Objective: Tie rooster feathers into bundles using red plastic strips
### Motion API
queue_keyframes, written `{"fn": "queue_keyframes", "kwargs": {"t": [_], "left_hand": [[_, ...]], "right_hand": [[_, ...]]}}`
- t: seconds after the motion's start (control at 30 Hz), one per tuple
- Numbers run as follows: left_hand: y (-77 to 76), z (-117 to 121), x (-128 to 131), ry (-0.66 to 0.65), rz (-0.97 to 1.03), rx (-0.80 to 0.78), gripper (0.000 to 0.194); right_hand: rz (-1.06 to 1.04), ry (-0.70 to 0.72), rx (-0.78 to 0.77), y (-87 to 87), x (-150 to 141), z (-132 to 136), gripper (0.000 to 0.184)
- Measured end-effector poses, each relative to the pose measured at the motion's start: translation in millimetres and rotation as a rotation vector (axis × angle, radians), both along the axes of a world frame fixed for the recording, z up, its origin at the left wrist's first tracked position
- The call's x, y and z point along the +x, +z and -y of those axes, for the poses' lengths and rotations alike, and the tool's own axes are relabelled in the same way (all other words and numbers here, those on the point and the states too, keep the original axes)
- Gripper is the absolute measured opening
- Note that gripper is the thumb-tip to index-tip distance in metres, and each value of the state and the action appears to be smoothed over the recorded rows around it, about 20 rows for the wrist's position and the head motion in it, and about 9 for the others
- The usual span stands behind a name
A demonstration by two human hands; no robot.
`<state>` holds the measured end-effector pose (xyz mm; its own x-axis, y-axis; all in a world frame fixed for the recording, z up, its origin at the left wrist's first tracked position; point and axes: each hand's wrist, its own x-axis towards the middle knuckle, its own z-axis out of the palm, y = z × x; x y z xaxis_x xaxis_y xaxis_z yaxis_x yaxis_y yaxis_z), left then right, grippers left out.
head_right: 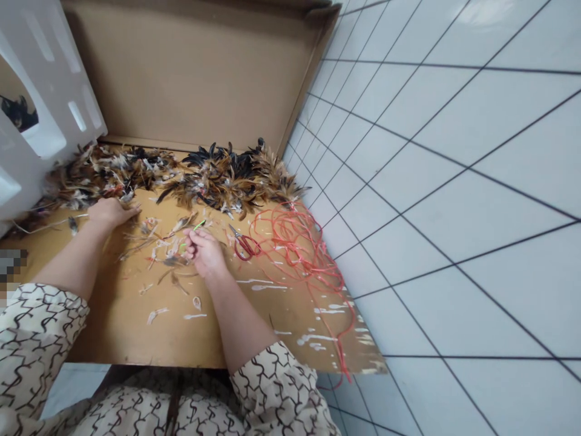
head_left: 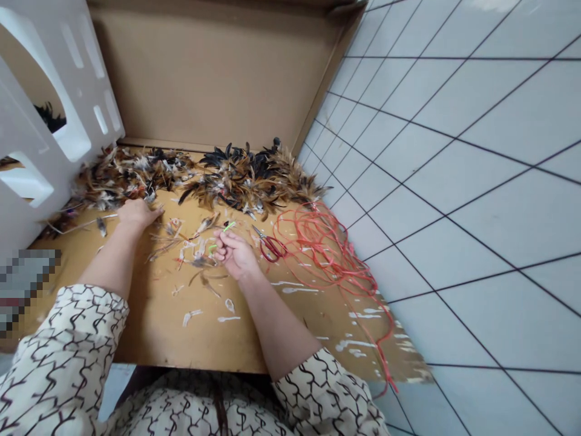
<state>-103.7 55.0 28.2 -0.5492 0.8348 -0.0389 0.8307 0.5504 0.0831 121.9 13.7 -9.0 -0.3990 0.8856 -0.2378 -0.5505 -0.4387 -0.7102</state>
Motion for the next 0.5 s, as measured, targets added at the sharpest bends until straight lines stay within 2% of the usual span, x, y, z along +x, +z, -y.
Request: {"fn": "queue_keyframes", "kwargs": {"t": [0.2,0.5], "left_hand": [[0.7,-5,9,-0.086,0.040,-0.037,0.034],[-6.0,9,24,-0.412,0.056,-0.046,0.017]], "right_hand": [[0.014,-0.005,0.006,0.2,3,-3,0.004],[0.005,-0.023,-0.012,1.3,3,-4,0.007]]}}
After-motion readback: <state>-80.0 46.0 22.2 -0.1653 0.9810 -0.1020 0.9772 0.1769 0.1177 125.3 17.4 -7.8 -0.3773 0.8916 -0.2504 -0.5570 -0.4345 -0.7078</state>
